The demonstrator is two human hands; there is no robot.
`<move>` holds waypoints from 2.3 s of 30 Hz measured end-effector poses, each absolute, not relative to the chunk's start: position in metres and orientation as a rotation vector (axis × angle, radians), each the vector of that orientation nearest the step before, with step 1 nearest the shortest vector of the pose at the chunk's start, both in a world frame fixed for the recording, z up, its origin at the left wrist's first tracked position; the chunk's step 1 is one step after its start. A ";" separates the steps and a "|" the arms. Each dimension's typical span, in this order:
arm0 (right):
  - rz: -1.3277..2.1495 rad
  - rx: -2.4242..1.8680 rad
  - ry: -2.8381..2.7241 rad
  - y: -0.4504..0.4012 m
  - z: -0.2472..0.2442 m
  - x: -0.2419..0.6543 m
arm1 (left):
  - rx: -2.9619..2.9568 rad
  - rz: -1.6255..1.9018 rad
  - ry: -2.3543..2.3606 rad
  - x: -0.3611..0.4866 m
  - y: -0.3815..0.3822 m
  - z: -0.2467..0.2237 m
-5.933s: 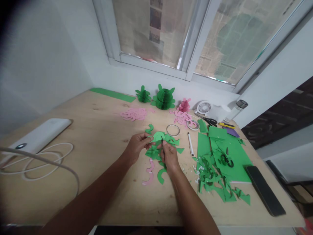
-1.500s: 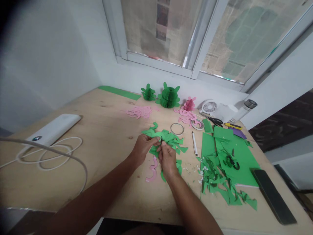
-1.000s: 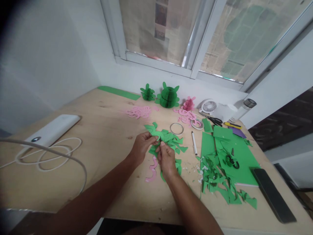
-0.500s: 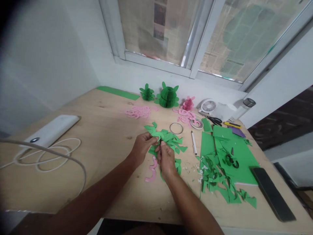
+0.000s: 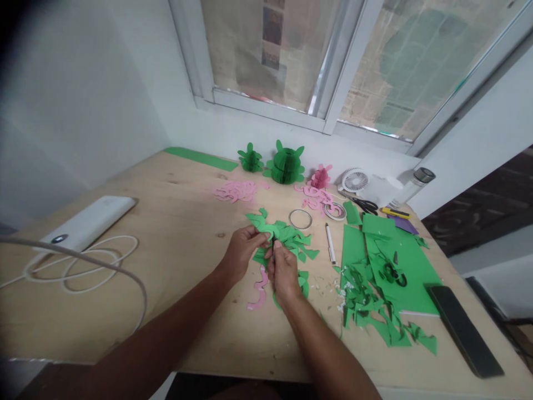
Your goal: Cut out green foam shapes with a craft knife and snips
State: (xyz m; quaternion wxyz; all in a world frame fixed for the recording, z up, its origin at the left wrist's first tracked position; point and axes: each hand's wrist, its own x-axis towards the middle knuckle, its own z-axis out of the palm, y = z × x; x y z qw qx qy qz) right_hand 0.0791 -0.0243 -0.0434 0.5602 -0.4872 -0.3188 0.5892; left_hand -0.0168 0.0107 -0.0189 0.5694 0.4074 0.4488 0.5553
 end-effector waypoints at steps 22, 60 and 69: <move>1.372 -1.204 -0.822 -0.022 -0.043 0.083 | 1.012 1.238 1.073 -0.027 0.019 -0.021; 1.340 -1.237 -0.903 -0.023 -0.042 0.084 | 1.056 1.190 1.040 -0.035 0.026 -0.022; 1.352 -1.231 -0.862 -0.023 -0.042 0.083 | 1.121 1.164 1.059 -0.034 0.025 -0.024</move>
